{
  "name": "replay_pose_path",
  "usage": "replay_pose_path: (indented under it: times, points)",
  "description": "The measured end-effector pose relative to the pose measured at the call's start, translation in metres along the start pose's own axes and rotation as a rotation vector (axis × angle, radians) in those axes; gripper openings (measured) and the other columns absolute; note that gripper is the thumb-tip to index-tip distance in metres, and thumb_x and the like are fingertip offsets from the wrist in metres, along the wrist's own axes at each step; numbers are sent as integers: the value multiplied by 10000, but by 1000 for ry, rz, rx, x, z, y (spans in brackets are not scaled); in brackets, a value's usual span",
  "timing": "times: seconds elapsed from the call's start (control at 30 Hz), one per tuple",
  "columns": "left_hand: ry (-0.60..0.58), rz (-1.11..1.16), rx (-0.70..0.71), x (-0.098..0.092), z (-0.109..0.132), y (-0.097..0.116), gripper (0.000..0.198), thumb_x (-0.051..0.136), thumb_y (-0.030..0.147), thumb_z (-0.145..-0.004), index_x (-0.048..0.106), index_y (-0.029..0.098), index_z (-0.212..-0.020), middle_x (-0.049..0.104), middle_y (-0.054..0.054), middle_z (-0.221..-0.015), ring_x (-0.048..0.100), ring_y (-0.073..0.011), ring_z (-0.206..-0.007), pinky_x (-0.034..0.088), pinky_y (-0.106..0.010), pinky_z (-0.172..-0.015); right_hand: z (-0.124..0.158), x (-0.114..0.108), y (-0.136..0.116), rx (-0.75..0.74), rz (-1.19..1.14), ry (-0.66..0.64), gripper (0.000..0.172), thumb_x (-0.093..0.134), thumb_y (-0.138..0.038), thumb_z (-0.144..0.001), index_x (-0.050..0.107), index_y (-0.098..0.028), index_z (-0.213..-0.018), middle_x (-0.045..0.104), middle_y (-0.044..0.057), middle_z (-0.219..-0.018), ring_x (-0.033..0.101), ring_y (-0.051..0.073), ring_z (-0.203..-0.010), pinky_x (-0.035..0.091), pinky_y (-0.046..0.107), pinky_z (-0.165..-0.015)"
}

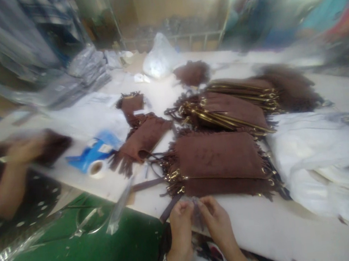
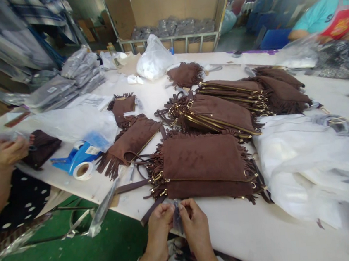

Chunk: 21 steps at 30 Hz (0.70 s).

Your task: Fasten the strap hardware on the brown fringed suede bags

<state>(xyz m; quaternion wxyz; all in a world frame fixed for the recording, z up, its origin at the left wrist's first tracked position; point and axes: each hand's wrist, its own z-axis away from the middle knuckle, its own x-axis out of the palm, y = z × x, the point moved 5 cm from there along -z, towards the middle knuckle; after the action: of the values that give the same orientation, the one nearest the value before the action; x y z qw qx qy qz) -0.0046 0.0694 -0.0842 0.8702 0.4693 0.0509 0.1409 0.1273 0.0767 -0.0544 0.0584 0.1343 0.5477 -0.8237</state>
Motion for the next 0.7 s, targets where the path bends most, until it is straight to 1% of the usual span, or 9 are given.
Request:
replay_pose_path:
  times: [0.1,0.17,0.23,0.3,0.47,0.6,0.7]
  points:
    - [-18,-64,-14,0,0,2,304,703,428,-704,619,146,-776,609,-18,-681,523,-132,-597,404,-248,-580,-3,1,2,26,5,-33,318,505,-505,-853,576,-196,-841,634,15,-753,568,180,-710,418,281,-672]
    - [-38,-61,-24,0,0,3,307,706,419,-698,620,144,-805,639,-40,-725,557,-150,-627,425,-258,-596,-4,3,5,78,-48,-54,341,513,-526,-841,568,-194,-894,610,0,-703,527,158,-606,399,267,-579]
    - [-50,-50,-18,0,1,3,305,703,406,-699,623,146,-836,667,-59,-784,585,-163,-660,436,-262,-607,-3,5,8,116,-124,-71,373,525,-538,-830,557,-191,-965,603,-7,-683,491,142,-542,366,254,-508]
    - [-59,-58,-12,1,3,4,297,692,389,-711,625,147,-869,684,-71,-827,605,-171,-691,443,-263,-624,-1,6,9,119,-171,-84,385,552,-527,-818,553,-189,-1002,626,2,-716,499,138,-545,357,245,-491]
    - [-115,-36,7,4,5,5,285,652,331,-748,609,133,-949,705,-105,-882,643,-197,-761,467,-283,-680,4,5,10,118,-209,-112,373,603,-476,-785,565,-184,-1014,683,51,-873,589,164,-665,393,240,-520]
    - [-140,-33,3,5,6,5,271,618,279,-759,595,131,-985,710,-124,-927,660,-224,-825,486,-313,-732,6,3,10,141,-237,-112,383,632,-458,-761,571,-180,-1017,669,47,-870,583,161,-655,380,233,-499]
    - [-155,-14,-17,5,5,4,290,627,245,-730,590,125,-991,707,-147,-976,665,-244,-867,495,-339,-775,5,5,13,142,-277,-133,384,645,-444,-759,567,-176,-1022,649,34,-842,545,135,-596,359,225,-481]
